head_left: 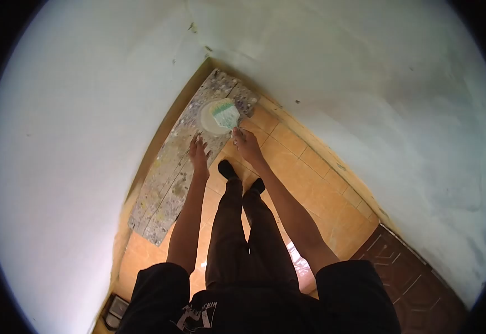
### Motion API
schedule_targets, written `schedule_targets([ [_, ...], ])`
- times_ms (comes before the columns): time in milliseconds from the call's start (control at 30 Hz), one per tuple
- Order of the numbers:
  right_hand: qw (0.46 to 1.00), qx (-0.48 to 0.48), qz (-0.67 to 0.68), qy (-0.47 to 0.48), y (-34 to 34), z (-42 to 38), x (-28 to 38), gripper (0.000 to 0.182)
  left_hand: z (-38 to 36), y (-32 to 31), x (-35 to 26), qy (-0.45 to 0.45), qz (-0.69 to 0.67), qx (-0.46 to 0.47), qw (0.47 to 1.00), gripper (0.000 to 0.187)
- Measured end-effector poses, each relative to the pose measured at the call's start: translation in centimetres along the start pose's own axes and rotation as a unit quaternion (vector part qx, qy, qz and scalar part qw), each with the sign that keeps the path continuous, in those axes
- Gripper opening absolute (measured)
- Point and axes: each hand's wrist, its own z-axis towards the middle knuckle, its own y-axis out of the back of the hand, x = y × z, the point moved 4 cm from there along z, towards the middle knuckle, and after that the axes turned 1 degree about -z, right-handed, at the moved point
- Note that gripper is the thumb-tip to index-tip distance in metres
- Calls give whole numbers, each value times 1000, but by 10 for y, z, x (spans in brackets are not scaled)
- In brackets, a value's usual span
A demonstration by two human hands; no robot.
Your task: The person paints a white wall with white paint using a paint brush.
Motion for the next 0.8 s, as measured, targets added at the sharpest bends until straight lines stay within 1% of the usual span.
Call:
schedule_targets([
  [33, 1000, -10, 22, 7, 7, -7, 7, 43, -8, -2, -1, 7, -6, -5, 1000, 51],
  [167, 993, -58, 94, 36, 44, -35, 19, 42, -25, -11, 3, -22, 23, 25, 999, 53],
  [233, 986, -95, 119, 73, 70, -53, 27, 42, -50, -25, -6, -22, 12, 40, 999, 53],
  [300, 979, -127, 137, 80, 96, -75, 34, 42, -71, -39, -18, -23, 19, 69, 997, 52],
  [367, 974, -162, 151, 57, 126, -102, 59, 42, -86, -55, -25, -24, 36, 99, 994, 51],
  [467, 951, -212, 218, 47, 169, -134, 80, 35, -99, -82, -25, -20, 60, 148, 987, 49],
  [567, 933, -255, 211, 144, 206, -158, 97, 42, -111, -116, -25, -26, 81, 209, 974, 52],
  [667, 913, -299, 231, 157, 235, -177, 124, 41, -129, -152, -41, -50, 80, 250, 964, 51],
  [800, 899, -304, 263, 172, 261, -205, 164, 37, -162, -191, -66, -76, 66, 301, 948, 50],
])
